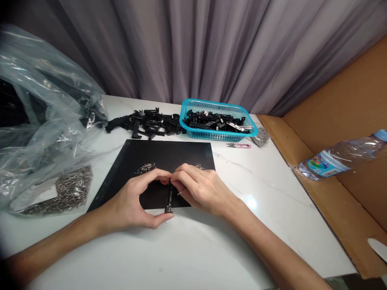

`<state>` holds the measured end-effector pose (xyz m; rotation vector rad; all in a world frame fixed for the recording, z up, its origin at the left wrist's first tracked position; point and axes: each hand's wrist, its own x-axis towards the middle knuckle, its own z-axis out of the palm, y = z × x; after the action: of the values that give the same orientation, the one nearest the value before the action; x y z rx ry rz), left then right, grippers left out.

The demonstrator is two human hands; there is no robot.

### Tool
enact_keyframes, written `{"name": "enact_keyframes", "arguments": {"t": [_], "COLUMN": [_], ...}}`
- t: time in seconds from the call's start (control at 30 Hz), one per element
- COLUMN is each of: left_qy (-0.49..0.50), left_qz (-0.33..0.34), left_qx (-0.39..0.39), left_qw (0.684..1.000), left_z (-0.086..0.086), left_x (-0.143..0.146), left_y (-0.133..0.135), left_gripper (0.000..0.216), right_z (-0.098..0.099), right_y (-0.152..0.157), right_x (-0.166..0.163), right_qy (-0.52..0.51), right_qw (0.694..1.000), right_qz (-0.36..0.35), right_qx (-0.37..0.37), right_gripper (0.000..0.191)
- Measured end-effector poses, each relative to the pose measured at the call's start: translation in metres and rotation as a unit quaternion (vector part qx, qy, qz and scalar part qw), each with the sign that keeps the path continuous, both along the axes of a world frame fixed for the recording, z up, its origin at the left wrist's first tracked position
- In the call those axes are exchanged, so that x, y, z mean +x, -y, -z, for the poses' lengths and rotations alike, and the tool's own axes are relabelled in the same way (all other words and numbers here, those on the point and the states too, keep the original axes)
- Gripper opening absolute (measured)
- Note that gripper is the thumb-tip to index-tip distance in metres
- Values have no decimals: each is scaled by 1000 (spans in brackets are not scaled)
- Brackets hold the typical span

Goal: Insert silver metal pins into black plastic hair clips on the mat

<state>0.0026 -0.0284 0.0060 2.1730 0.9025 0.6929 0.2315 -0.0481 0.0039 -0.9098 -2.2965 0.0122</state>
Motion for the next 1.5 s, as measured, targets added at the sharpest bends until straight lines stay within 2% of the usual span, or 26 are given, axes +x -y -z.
{"name": "enact_keyframes", "arguments": {"t": [0.1, 0.27, 0.4, 0.5, 0.8, 1.1, 1.2, 1.37, 1.5], "left_qy": [-3, -2, -6, -6, -14, -4, 3, 41, 54], "left_qz": [3, -1, -1, 3, -8, -9, -8, -4, 2], "left_qx": [11, 29, 46, 53, 47, 57, 70, 77, 82], "left_qw": [1000, 1000, 999, 999, 999, 998, 998, 996, 995], "left_z": [1, 2, 5, 5, 2, 2, 3, 3, 2], "left_x": [0, 0, 0, -1, -2, -1, -1, -1, -1], "left_y": [-1, -2, -2, -1, 0, 0, 0, 1, 2], "left_gripper": [56, 60, 57, 57, 57, 54, 55, 56, 60], "right_z": [-3, -6, -8, -8, 0, 11, 13, 22, 27], "right_y": [2, 5, 9, 11, 13, 16, 17, 14, 12], "right_x": [0, 2, 0, -3, -16, -24, -26, -27, -23], "right_qy": [-10, -25, -24, 0, 9, 13, -10, -107, -113], "right_qw": [1000, 993, 990, 992, 994, 989, 987, 980, 979], "right_qz": [18, 54, 63, 68, 104, 136, 131, 133, 119], "right_qx": [-24, -105, -122, -103, 26, 57, 90, 99, 122], "right_gripper": [7, 6, 5, 5, 7, 10, 10, 13, 20]}}
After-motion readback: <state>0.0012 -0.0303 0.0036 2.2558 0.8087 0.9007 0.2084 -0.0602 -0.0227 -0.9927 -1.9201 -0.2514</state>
